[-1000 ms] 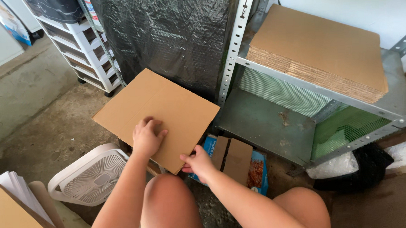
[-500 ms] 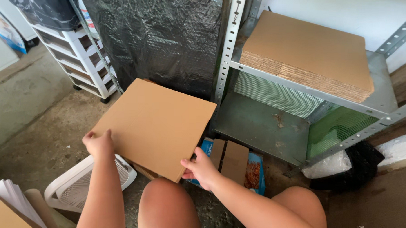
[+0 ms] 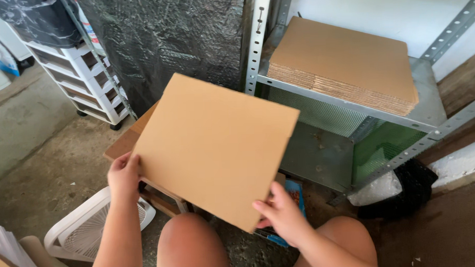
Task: The person picks up flat cardboard pieces from a stack on the floor and places them one by one onto a metal shelf. The person repeats this action, transferring the cardboard pieces from the floor to the shelf.
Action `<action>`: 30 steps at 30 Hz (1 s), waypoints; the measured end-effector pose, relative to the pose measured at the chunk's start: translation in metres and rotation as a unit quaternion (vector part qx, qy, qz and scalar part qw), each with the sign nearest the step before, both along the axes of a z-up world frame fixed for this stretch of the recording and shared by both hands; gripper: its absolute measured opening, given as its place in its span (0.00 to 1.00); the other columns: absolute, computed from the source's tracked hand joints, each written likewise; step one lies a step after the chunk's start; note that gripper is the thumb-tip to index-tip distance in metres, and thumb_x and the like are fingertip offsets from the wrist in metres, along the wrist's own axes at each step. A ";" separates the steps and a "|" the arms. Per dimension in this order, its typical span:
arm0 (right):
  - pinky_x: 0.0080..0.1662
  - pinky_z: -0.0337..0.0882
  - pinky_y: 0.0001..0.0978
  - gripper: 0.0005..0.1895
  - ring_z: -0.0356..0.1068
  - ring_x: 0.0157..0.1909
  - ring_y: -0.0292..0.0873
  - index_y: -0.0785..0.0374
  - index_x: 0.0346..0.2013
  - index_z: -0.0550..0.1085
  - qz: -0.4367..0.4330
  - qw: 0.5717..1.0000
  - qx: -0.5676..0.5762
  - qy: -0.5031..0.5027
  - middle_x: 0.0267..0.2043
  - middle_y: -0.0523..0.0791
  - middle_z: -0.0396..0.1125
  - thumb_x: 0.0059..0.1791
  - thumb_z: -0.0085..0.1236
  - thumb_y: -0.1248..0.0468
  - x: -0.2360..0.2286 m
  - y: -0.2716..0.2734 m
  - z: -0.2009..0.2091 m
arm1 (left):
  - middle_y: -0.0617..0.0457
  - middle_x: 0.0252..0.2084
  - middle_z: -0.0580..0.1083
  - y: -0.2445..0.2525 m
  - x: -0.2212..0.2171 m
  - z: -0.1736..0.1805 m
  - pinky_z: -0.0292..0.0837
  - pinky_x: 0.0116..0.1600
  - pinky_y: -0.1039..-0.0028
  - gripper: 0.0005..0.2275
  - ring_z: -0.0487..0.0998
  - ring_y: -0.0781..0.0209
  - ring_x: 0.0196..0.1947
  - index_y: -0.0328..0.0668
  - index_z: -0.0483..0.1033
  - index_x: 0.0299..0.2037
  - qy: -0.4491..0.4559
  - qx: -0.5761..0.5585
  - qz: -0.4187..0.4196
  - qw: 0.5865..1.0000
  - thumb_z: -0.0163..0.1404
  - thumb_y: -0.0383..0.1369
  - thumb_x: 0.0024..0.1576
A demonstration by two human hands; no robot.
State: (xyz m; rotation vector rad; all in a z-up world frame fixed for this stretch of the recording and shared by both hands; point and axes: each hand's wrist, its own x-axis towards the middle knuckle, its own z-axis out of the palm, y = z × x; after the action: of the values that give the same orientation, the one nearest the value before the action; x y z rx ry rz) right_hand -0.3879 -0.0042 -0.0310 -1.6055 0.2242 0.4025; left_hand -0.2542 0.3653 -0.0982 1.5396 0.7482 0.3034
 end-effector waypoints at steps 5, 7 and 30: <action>0.31 0.80 0.38 0.25 0.81 0.41 0.47 0.59 0.61 0.66 -0.075 0.994 0.017 -0.077 0.49 0.52 0.80 0.49 0.58 0.68 -0.027 -0.069 -0.018 | 0.57 0.43 0.78 -0.043 -0.011 0.022 0.75 0.35 0.74 0.10 0.75 0.65 0.33 0.48 0.77 0.54 -0.042 -0.015 -0.089 0.995 0.50 0.34 0.65; 0.30 0.77 0.37 0.26 0.80 0.38 0.45 0.59 0.61 0.68 -0.100 0.990 0.016 -0.094 0.47 0.52 0.80 0.48 0.59 0.68 -0.041 -0.095 -0.003 | 0.57 0.41 0.78 -0.058 -0.016 0.025 0.74 0.35 0.75 0.09 0.74 0.66 0.30 0.48 0.78 0.53 -0.054 -0.009 -0.122 0.991 0.49 0.32 0.66; 0.57 0.72 0.42 0.24 0.69 0.54 0.46 0.71 0.69 0.65 -0.365 0.889 -0.032 -0.275 0.57 0.56 0.68 0.57 0.47 0.70 -0.044 -0.292 0.063 | 0.54 0.65 0.69 -0.239 -0.029 0.148 0.85 0.48 0.81 0.31 0.81 0.65 0.43 0.45 0.73 0.63 -0.251 0.149 -0.380 0.878 0.67 0.32 0.47</action>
State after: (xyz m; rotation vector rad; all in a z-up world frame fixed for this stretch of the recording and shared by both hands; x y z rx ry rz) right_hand -0.4314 -0.2959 0.0323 -1.5066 0.3823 -0.6448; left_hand -0.2836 0.1266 0.0502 1.8116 -0.3477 0.2106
